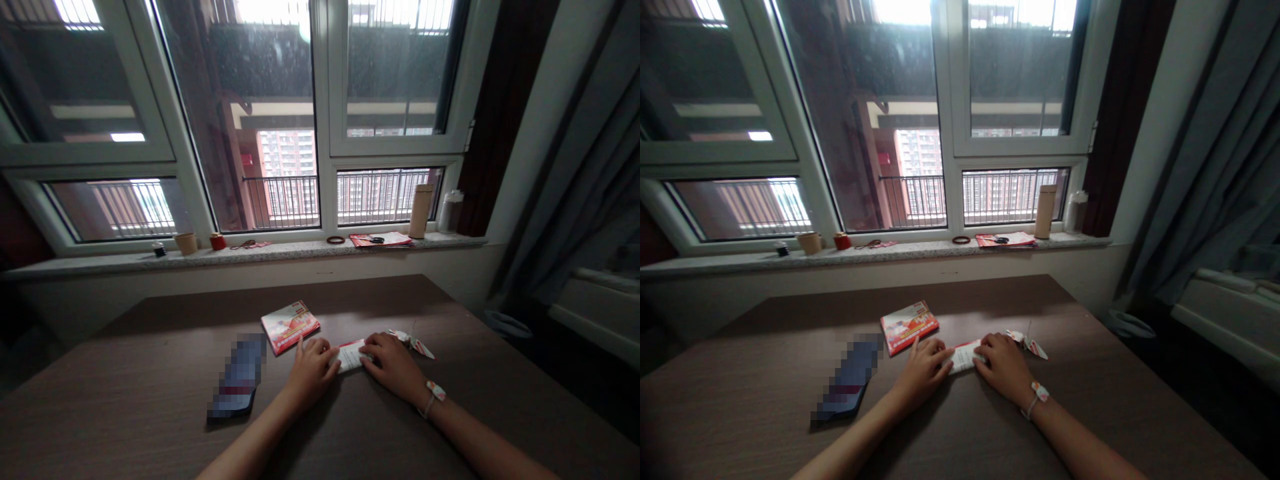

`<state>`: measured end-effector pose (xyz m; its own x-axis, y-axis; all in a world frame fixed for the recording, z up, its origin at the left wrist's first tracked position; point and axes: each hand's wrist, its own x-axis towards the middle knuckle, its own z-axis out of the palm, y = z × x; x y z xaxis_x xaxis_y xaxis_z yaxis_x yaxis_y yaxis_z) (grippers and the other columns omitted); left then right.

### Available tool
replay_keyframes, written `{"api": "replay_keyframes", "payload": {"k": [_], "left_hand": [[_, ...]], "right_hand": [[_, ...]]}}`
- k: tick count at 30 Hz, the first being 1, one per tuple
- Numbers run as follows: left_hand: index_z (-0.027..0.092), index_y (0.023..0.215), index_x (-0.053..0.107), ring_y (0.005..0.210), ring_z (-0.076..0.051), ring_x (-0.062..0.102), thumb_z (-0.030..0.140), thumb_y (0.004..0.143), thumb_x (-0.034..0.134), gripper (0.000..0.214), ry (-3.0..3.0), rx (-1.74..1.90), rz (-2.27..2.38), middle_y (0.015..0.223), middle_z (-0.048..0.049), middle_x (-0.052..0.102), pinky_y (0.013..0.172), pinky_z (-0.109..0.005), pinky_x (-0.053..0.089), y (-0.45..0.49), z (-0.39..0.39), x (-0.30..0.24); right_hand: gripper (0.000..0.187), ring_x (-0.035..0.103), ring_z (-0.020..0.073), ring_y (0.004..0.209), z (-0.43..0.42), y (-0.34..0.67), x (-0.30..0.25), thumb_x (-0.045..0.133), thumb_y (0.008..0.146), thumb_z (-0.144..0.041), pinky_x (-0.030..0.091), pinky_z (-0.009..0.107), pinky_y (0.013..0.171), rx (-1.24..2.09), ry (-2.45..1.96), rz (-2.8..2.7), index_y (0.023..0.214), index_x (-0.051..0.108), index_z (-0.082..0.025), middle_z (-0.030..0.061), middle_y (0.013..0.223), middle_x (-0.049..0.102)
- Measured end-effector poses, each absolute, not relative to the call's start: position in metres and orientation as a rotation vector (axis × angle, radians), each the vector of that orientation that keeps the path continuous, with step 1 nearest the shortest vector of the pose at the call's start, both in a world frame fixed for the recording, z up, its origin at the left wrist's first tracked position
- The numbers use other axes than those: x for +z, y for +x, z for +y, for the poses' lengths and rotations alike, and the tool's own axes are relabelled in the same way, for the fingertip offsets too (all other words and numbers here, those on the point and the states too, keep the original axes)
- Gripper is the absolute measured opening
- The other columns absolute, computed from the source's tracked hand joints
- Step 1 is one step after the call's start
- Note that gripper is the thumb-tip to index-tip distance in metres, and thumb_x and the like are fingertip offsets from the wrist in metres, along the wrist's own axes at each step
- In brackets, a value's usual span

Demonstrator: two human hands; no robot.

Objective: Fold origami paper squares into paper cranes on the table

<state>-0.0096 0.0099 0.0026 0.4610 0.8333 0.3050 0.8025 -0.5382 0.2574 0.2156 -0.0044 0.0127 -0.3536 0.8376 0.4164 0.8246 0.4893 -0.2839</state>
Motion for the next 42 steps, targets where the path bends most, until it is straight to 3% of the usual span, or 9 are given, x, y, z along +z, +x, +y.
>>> {"api": "replay_keyframes", "payload": {"k": [25, 42], "left_hand": [[0.030, 0.116, 0.061, 0.114, -0.025, 0.047, 0.037, 0.089, 0.051, 0.029, 2.604, 0.603, 1.498, 0.113, -0.0038, 0.060, 0.107, -0.057, 0.022, -0.0087, 0.0069, 0.0079], [0.032, 0.116, 0.061, 0.114, -0.025, 0.047, 0.038, 0.088, 0.053, 0.030, 2.598, 0.604, 1.522, 0.114, -0.0031, 0.060, 0.107, -0.058, 0.021, -0.0076, 0.0064, 0.0089]], "right_hand": [[0.021, 0.054, 0.0195, 0.092, -0.0082, 0.2115, 0.0106, 0.052, 0.090, -0.032, 0.035, 0.036, 0.088, -0.067, -1.465, -2.211, 0.103, 0.069, -0.029, 0.0039, 0.093, 0.059], [0.022, 0.054, 0.0185, 0.091, -0.0097, 0.2104, 0.0137, 0.052, 0.090, -0.033, 0.029, 0.039, 0.096, -0.070, -1.492, -2.207, 0.102, 0.069, -0.031, 0.0028, 0.092, 0.061]]}}
